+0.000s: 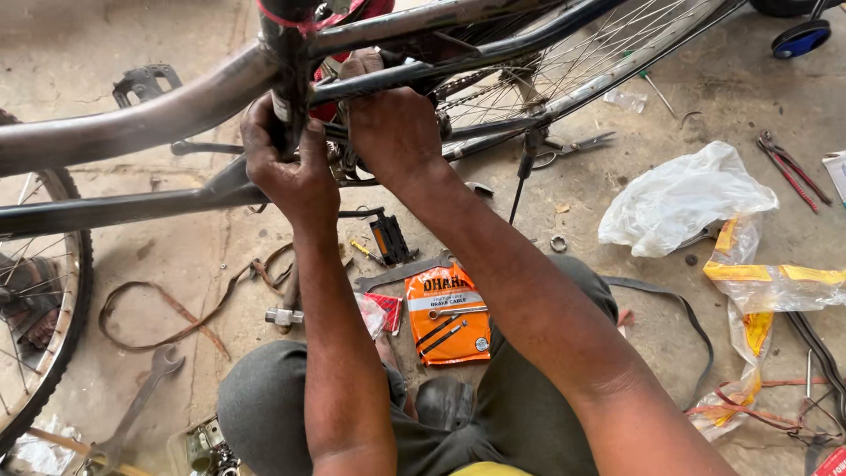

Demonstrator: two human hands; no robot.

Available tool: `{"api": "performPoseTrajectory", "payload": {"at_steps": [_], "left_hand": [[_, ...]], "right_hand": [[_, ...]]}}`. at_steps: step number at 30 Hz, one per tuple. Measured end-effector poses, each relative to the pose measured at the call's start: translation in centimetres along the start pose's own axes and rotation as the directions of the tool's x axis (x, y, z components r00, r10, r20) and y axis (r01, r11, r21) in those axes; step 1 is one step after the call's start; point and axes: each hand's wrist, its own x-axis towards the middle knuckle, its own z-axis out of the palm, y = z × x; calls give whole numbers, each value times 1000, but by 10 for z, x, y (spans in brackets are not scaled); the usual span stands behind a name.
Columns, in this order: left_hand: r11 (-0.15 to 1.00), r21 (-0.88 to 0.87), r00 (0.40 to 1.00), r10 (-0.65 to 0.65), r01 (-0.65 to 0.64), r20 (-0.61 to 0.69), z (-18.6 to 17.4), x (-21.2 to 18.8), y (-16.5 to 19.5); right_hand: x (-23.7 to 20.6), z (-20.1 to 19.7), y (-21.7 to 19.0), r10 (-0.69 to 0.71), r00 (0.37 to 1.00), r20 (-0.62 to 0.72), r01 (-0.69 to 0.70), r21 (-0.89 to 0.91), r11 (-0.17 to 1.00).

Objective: The person is repairing a bicycle by tightening bolts and adjusting components on the frame using a wrench and hammer. The person works on the central part of the bicycle frame, focusing on the chain and gear area.

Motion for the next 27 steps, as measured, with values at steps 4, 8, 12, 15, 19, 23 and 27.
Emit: {"api": "performPoseTrajectory", "payload": {"at_steps": [4,8,12,15,19,23,27], "left_hand": [[998,25,998,-60,59,20,-3,0,0],[995,-25,994,-97,98,43,-6,4,2],[988,-74,990,-133,137,53,-8,4,3],[992,-1,992,-124,124,29,-7,3,4],[996,60,998,-68,68,-4,-4,5,6],[993,56,995,-103,104,-8,-4,5,5],[995,13,995,-96,96,10,-5,3,2]], "right_hand": [[-2,4,1,-34,999,-3,34,44,998],[-4,-2,10,-67,998,-4,66,208,976],[-3,-11,10,-58,998,-13,60,268,962],[-2,-13,5,-6,996,87,2,54,999],[-2,-10,1,-13,999,-31,13,-11,1000],[-4,-4,0,27,1000,2,-27,14,1000],[-9,2,3,98,967,236,-89,-50,995]]}}
